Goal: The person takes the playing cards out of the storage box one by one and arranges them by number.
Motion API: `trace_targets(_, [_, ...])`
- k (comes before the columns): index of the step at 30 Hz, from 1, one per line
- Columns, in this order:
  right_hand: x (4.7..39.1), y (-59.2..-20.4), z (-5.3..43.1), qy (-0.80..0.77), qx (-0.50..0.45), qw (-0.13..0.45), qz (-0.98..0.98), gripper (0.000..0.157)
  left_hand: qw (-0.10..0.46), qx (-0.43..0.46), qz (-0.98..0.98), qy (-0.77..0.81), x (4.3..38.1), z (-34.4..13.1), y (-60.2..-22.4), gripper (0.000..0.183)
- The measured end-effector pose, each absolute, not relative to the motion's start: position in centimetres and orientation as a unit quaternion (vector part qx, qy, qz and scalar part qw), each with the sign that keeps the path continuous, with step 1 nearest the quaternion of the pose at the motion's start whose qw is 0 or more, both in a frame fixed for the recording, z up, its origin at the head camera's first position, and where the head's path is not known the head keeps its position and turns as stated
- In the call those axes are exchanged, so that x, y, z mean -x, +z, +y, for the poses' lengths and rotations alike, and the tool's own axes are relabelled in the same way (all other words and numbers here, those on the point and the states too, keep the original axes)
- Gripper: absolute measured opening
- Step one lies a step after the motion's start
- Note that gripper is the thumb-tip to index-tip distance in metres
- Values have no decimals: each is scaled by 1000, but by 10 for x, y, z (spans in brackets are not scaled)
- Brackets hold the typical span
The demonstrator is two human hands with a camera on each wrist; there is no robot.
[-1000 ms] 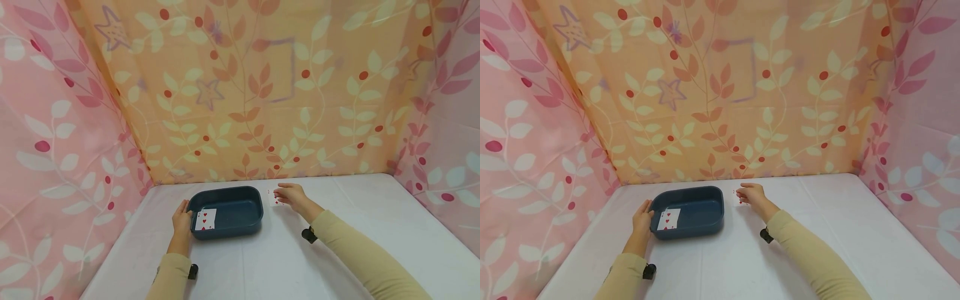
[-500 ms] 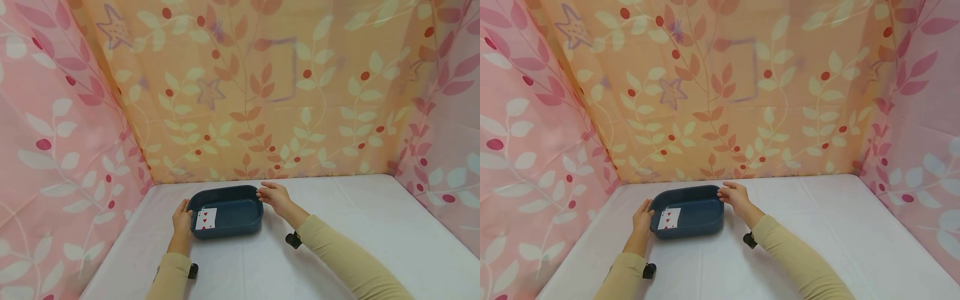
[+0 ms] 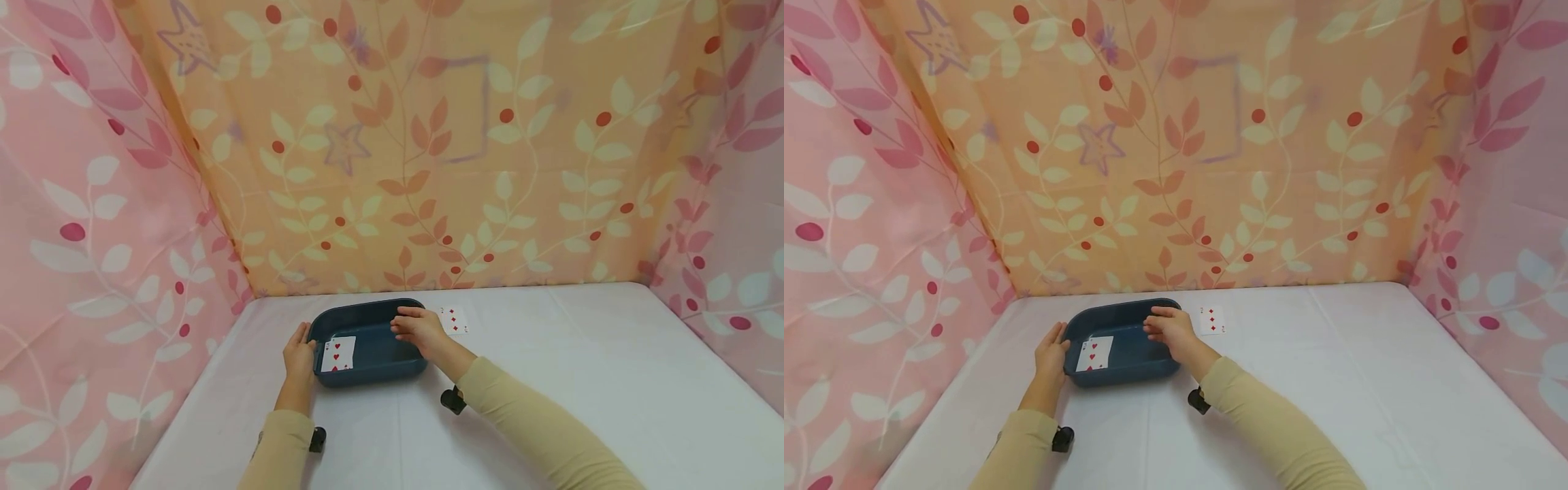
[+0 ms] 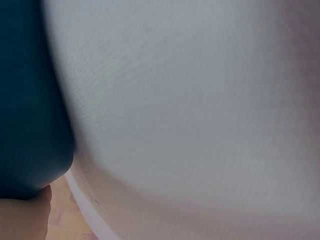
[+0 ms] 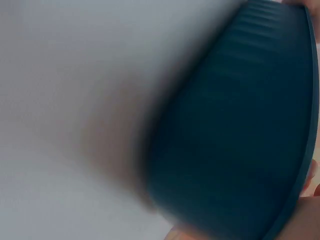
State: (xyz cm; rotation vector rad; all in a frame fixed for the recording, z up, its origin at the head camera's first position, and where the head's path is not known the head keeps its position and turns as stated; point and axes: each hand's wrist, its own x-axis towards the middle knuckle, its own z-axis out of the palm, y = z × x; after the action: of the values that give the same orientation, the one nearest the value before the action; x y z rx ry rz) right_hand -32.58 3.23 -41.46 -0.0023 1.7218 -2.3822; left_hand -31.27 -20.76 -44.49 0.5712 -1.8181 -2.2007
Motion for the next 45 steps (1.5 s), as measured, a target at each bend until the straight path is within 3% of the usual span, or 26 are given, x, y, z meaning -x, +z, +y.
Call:
trace_targets(15, [328, -433, -17, -684, 31, 182, 706, 51, 113, -191, -628, -746, 313, -205, -444, 56])
trace_targets(22, [336, -438, -34, -557, 103, 231, 791, 62, 129, -191, -619, -751, 315, -204, -442, 55])
trace_targets(30, [350, -451, -52, -423, 181, 179, 869, 69, 123, -187, -619, -753, 314, -203, -443, 55])
trace_targets(45, [348, -446, -59, -314, 191, 156, 917, 72, 121, -201, -627, -743, 315, -204, -445, 55])
